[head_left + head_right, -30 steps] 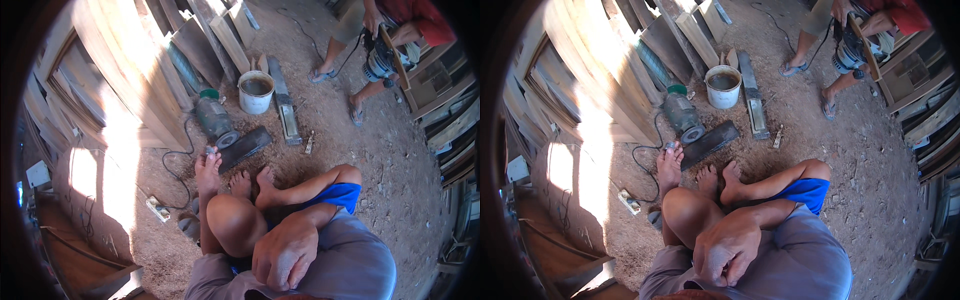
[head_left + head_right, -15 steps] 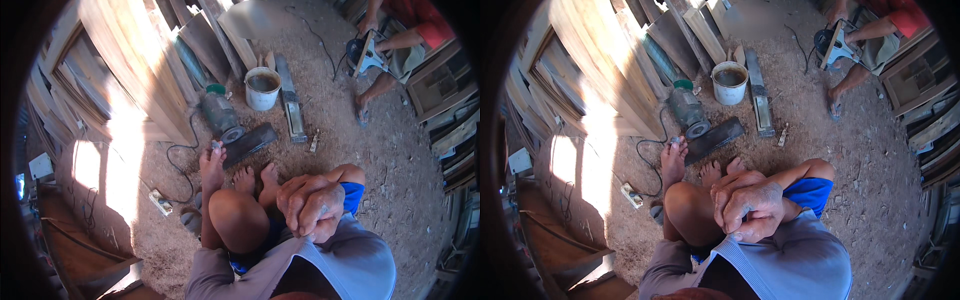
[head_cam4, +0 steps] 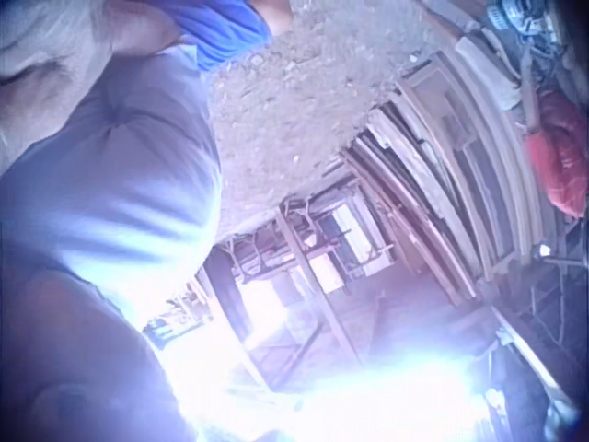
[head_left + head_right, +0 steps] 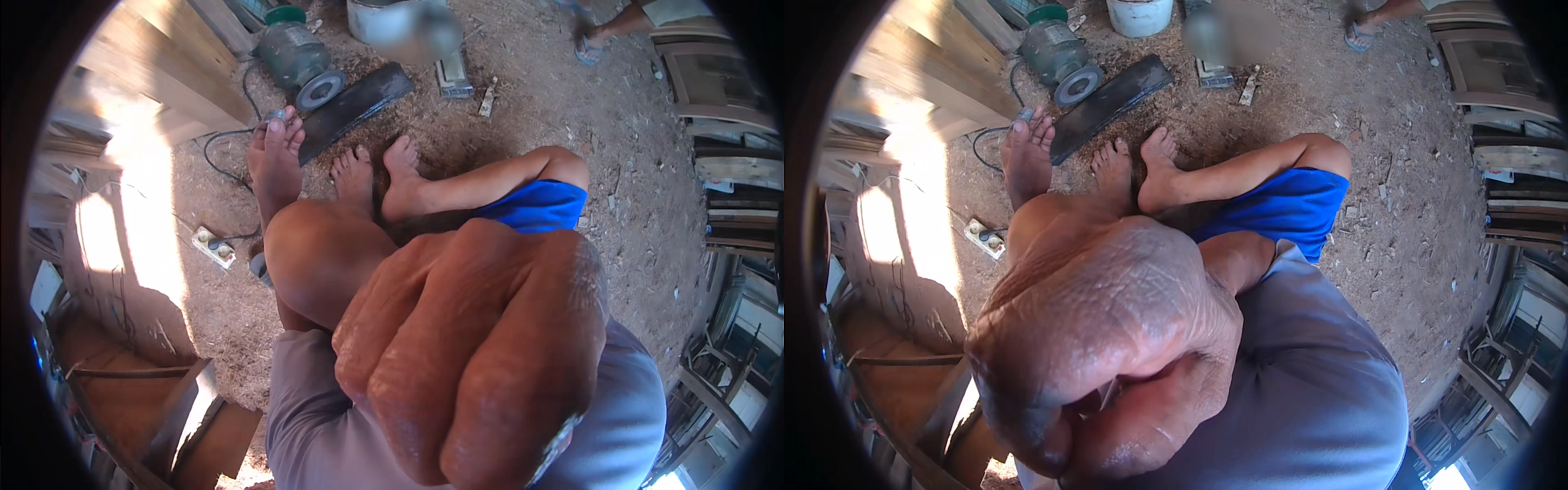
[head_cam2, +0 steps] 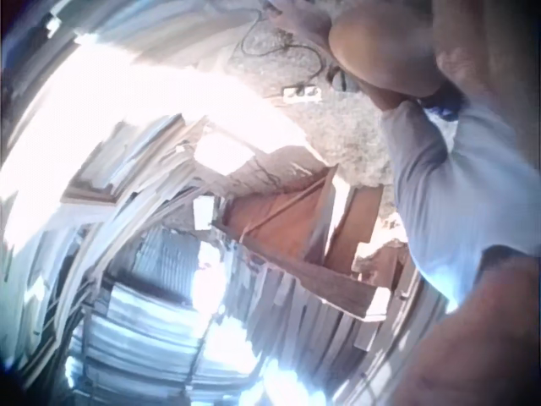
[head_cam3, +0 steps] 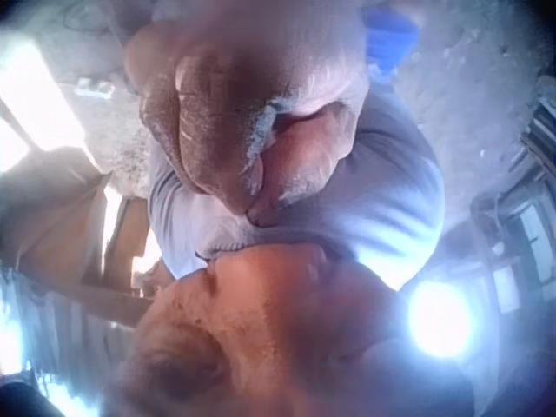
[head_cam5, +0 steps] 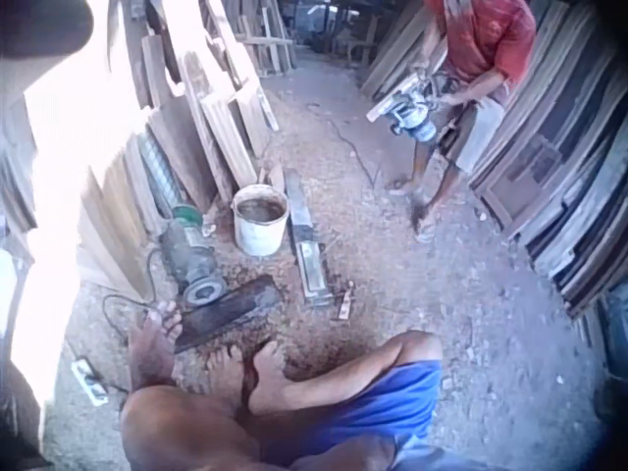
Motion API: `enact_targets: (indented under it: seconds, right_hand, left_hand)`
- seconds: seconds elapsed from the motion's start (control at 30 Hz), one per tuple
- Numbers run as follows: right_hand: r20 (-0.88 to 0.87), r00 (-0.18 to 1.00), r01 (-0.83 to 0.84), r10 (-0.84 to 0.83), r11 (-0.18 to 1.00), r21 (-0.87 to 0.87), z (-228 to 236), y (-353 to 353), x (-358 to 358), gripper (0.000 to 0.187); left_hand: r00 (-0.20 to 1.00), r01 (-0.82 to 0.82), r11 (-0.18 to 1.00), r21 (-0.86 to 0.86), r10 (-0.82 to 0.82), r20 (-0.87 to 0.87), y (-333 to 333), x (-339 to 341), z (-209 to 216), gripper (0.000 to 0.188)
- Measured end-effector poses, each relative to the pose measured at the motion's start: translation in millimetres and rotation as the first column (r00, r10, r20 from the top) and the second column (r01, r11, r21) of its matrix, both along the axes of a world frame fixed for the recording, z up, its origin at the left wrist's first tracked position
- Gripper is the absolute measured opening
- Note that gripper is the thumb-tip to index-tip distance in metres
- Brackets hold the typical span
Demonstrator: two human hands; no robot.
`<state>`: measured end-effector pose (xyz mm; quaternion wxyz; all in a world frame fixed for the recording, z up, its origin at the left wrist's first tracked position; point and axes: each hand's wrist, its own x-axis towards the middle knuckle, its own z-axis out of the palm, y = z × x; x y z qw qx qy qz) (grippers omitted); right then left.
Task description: The person sharpens a small metal plate by holding it against a spinning bench grinder while periodically dipping it into a bucket of water.
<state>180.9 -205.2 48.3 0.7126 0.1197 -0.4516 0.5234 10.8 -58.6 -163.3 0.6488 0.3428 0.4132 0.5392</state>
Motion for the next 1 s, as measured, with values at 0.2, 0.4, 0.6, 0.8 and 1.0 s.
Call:
enact_targets:
  seconds: [0.2, 0.4, 0.6, 0.8, 1.0]
  right_hand:
    - [0.13, 0.987, -0.106, 0.1, 0.994, 0.039, 3, 2, 3, 0.022]
    - [0.476, 0.836, -0.332, 0.274, 0.942, 0.041, -32, 25, 29, 0.016]
    - [0.651, 0.708, 0.302, 0.275, 0.714, -0.631, -119, 57, 44, 0.017]
    - [0.51, 0.815, 0.365, 0.275, 0.441, -0.82, -175, 103, 16, 0.013]
    - [0.122, 0.944, 0.01, 0.308, 0.344, -0.939, -201, 125, 3, 0.013]
  left_hand:
    - [0.995, -0.011, 1.0, 0.026, 0.008, 0.1, 2, 14, 7, 0.035]
    - [1.0, 0.017, 0.994, 0.111, -0.017, 0.002, 5, 2, -5, 0.037]
    - [0.998, 0.06, 0.973, 0.225, -0.059, -0.009, -1, 9, -4, 0.048]
    - [0.983, 0.184, 0.957, 0.225, -0.181, -0.035, -2, 15, 0, 0.057]
    - [0.951, 0.308, 0.937, 0.164, -0.307, -0.03, -3, 29, 8, 0.054]
